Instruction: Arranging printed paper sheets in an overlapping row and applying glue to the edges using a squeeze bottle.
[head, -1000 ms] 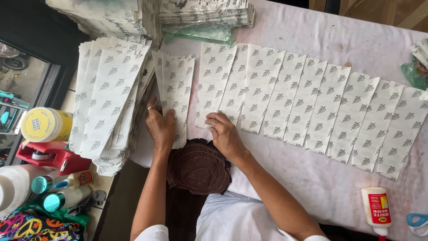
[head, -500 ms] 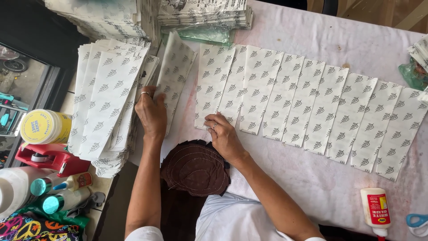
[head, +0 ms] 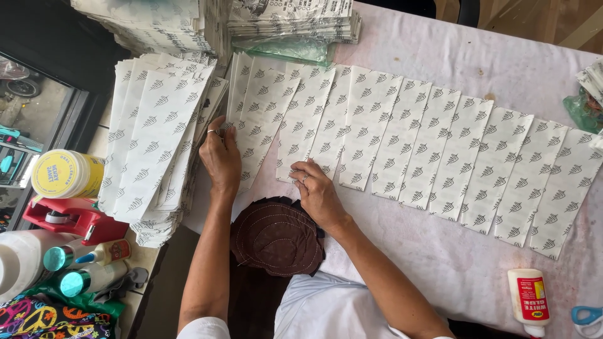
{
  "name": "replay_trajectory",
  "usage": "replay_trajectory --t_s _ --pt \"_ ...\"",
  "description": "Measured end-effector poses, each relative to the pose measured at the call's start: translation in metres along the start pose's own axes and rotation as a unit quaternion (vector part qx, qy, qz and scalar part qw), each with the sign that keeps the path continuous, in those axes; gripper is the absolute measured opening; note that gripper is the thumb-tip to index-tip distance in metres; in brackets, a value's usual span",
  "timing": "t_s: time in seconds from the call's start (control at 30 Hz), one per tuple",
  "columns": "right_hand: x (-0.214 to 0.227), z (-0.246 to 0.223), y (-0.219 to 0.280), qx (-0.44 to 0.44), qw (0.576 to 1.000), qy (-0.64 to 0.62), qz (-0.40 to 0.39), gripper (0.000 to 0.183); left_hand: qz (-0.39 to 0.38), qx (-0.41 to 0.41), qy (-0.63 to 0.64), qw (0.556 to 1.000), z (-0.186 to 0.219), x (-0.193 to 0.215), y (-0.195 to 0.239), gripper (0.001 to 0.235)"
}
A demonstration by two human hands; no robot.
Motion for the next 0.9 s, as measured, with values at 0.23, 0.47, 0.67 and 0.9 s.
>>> replay_trajectory --t_s 0.23,0.47,0.67,0.9 --pt "0.006 -0.010 -0.005 -0.012 1.000 -0.010 0.002 0.017 0.126 -0.126 -0.046 0.983 0.044 0.034 -0.022 0.018" --pt "-0.004 0.009 0.006 0.042 0.999 -0.015 0.013 0.024 0.178 -0.096 -0.149 0.968 0.015 0.157 -0.094 0.032" --pt "-0.007 0.011 0.007 0.064 0.998 0.004 0.017 0.022 0.077 -0.106 -0.261 0.957 0.022 0.131 -0.069 0.035" --pt "-0.007 0.010 0.007 0.045 0.997 0.056 -0.027 0.022 -0.207 -0.237 -0.046 0.948 0.048 0.055 0.038 0.039"
Point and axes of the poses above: each hand's wrist, its own y-axis away from the middle knuckle, its own x-axis out of the back of the hand, z = x × y, the point moved 1 cm from there along -y, towards the middle knuckle, and after that the axes turned 14 degrees about z, right-handed, at the moved point
